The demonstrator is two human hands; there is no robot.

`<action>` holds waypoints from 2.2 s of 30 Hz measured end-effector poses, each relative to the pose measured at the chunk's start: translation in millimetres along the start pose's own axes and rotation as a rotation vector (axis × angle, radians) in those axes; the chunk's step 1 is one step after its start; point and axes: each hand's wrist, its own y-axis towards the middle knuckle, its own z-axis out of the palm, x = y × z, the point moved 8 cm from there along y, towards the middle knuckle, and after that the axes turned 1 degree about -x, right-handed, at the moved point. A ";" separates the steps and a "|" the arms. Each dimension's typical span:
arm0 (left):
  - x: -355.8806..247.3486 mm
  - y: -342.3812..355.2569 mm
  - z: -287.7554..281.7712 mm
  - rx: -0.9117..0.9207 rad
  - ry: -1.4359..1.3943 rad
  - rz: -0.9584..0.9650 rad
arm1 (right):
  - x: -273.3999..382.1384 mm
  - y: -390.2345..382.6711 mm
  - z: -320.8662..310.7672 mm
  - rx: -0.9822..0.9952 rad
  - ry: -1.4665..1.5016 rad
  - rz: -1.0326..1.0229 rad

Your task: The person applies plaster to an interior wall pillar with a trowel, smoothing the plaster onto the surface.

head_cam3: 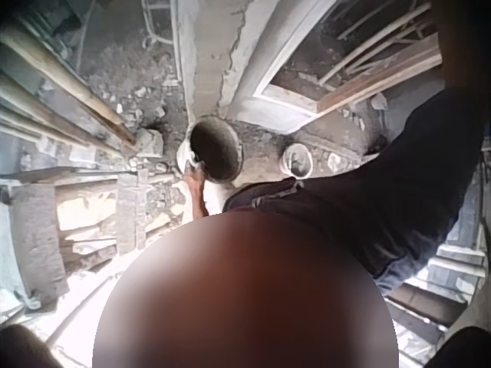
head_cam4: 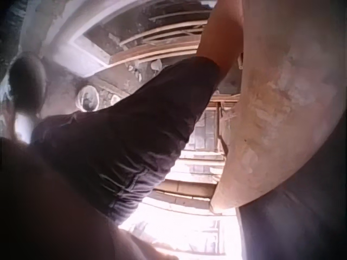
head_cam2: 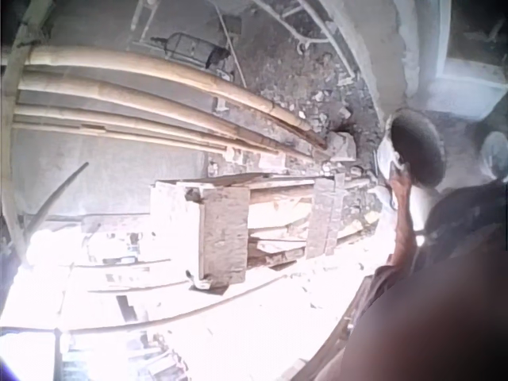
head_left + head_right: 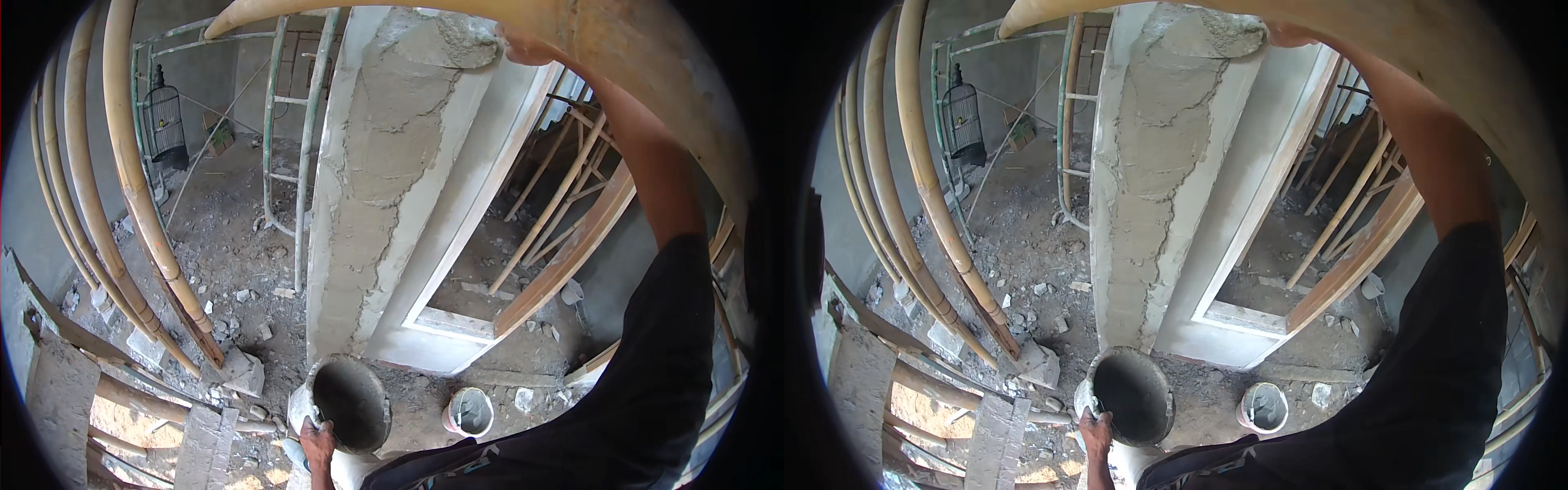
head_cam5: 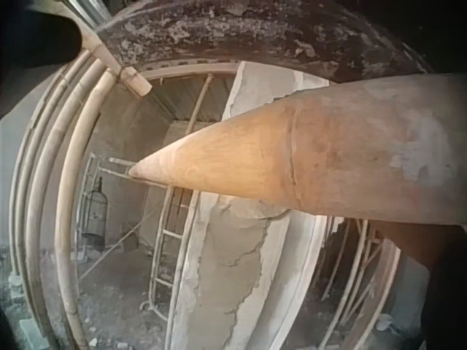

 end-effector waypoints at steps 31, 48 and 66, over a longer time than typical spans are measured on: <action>19.3 14.7 -14.2 -0.028 0.049 0.051 | 75.5 -17.2 -56.6 0.085 0.616 0.288; -3.6 11.7 -9.8 -0.025 0.003 0.048 | 485.4 -167.5 -40.5 0.779 1.348 -0.284; -2.9 -13.6 8.3 -0.150 0.363 0.334 | 781.7 -222.5 7.4 0.710 1.502 -0.627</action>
